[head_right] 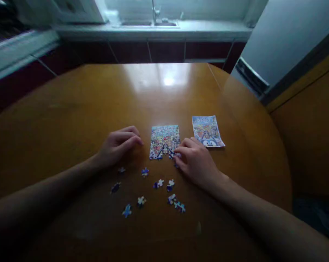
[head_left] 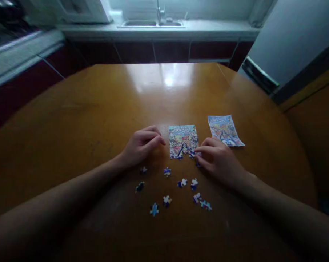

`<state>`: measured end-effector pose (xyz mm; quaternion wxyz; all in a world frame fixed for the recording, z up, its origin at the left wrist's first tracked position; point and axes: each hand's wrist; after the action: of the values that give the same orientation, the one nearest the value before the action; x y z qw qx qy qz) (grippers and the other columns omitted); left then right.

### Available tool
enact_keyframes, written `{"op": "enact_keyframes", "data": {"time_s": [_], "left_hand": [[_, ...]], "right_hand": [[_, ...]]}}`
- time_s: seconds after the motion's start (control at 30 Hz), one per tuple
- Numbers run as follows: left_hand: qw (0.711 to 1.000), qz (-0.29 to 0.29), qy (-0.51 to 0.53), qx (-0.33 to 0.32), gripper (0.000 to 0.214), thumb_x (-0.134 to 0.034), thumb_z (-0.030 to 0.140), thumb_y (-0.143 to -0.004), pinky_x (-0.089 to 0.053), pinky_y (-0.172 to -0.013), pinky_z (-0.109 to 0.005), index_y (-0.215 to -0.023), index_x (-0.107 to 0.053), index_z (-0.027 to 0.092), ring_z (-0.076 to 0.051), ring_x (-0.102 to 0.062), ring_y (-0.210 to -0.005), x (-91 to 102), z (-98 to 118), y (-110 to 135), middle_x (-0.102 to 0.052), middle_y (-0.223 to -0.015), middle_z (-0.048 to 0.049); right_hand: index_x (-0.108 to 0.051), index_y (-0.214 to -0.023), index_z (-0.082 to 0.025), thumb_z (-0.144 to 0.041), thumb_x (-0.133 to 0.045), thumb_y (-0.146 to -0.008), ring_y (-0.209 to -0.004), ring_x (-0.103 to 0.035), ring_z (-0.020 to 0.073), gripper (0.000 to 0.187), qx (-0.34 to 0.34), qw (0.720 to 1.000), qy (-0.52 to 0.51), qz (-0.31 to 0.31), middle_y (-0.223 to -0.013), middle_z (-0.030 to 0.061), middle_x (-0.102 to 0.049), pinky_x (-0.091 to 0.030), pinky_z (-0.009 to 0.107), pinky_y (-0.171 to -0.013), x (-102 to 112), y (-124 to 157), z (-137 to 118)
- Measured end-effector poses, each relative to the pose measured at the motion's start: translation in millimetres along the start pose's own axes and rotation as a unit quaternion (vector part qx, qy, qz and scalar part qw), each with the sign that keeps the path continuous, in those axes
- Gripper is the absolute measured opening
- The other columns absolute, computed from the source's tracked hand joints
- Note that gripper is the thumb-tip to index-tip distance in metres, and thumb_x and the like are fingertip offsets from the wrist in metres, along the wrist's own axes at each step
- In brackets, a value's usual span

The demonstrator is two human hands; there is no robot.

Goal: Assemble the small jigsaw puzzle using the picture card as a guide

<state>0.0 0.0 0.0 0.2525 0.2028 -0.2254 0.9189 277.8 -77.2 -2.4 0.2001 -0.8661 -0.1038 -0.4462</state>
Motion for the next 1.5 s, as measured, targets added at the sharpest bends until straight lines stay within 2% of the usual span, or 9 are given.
{"op": "enact_keyframes", "data": {"time_s": [0.53,0.73,0.83,0.97,1.1,1.2,1.3,1.4,1.5], "left_hand": [[1.0,0.003,0.0,-0.009,0.027,-0.055,0.024,-0.096,-0.044,-0.068,-0.026,-0.081,-0.076,0.018,-0.013,-0.058,-0.075,-0.4,-3,-1,-0.06,-0.081,-0.003],[1.0,0.005,-0.006,-0.011,0.027,-0.055,0.025,-0.096,-0.044,-0.068,-0.026,-0.081,-0.076,0.018,-0.013,-0.058,-0.074,0.1,-2,-1,-0.06,-0.08,-0.003],[1.0,0.006,-0.005,-0.01,0.027,-0.055,0.025,-0.096,-0.044,-0.068,-0.026,-0.081,-0.076,0.017,-0.013,-0.058,-0.074,-0.2,-1,-1,-0.06,-0.08,-0.003],[1.0,0.008,-0.003,-0.006,0.027,-0.055,0.025,-0.096,-0.044,-0.067,-0.026,-0.08,-0.076,0.017,-0.013,-0.058,-0.074,-0.8,0,-1,-0.06,-0.079,-0.003],[1.0,0.009,-0.002,-0.009,0.027,-0.055,0.025,-0.096,-0.044,-0.067,-0.025,-0.08,-0.076,0.017,-0.013,-0.057,-0.073,-0.8,0,-1,-0.059,-0.079,-0.0029],[1.0,0.01,0.0,-0.009,0.027,-0.056,0.024,-0.096,-0.044,-0.067,-0.025,-0.08,-0.076,0.017,-0.012,-0.057,-0.074,-1.2,0,-1,-0.059,-0.079,-0.0029],[1.0,0.012,0.0,-0.008,0.027,-0.056,0.023,-0.096,-0.044,-0.068,-0.026,-0.08,-0.076,0.017,-0.012,-0.057,-0.074,-1.8,-1,-1,-0.059,-0.08,-0.0029],[1.0,0.011,-0.002,-0.008,0.027,-0.055,0.024,-0.096,-0.044,-0.068,-0.026,-0.08,-0.076,0.017,-0.012,-0.057,-0.074,-2.0,-1,-1,-0.059,-0.08,-0.003],[1.0,0.01,-0.005,-0.009,0.027,-0.055,0.025,-0.096,-0.044,-0.068,-0.027,-0.08,-0.076,0.018,-0.013,-0.057,-0.075,-1.6,-1,-1,-0.06,-0.08,-0.0032]], "right_hand": [[-0.067,-0.086,-0.018,-0.014,-0.064,-0.088,-0.09,-0.055,0.0221,0.005,-0.011,1.0,-0.012,0.002,-0.09,0.0069,-0.063,-0.047,0.037,-0.081,-5,-1,-4],[-0.065,-0.077,-0.018,-0.016,-0.064,-0.088,-0.085,-0.053,0.0196,0.011,0.019,0.997,-0.046,-0.056,-0.084,0.005,-0.061,-0.046,0.034,-0.075,0,5,-13],[-0.069,-0.085,-0.018,-0.017,-0.064,-0.089,-0.088,-0.053,0.02,0.006,0.04,0.996,-0.055,-0.062,-0.089,0.0055,-0.063,-0.046,0.034,-0.077,3,5,-14],[-0.071,-0.098,-0.019,-0.018,-0.064,-0.09,-0.094,-0.052,0.0219,0.011,0.049,0.997,-0.018,-0.051,-0.097,0.007,-0.064,-0.046,0.036,-0.082,3,4,-12],[-0.07,-0.088,-0.018,-0.019,-0.062,-0.092,-0.093,-0.052,0.0217,0.008,0.046,0.997,0.001,-0.065,-0.094,0.0071,-0.064,-0.046,0.035,-0.08,-3,4,-15],[-0.066,-0.083,-0.017,-0.023,-0.068,-0.09,-0.092,-0.052,0.0215,0.009,0.024,0.998,0.001,-0.056,-0.091,0.0063,-0.064,-0.046,0.034,-0.079,-6,3,-18],[-0.067,-0.089,-0.018,-0.025,-0.072,-0.088,-0.093,-0.053,0.0221,0.009,0.025,0.998,0.008,-0.054,-0.093,0.0064,-0.064,-0.045,0.034,-0.081,-4,2,-17],[-0.07,-0.096,-0.019,-0.023,-0.068,-0.09,-0.095,-0.052,0.0224,0.007,0.044,0.997,0.02,-0.057,-0.098,0.007,-0.065,-0.045,0.034,-0.082,-1,2,-16],[-0.068,-0.086,-0.019,-0.023,-0.065,-0.091,-0.092,-0.052,0.0219,0.007,0.047,0.997,0.033,-0.059,-0.092,0.0065,-0.064,-0.045,0.033,-0.08,-2,3,-17]]}}
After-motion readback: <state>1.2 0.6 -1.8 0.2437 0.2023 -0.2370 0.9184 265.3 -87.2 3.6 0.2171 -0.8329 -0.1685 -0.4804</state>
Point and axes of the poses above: each hand's wrist, its own y-axis away from the middle knuckle, its own x-axis out of the back of the hand, z = x × y
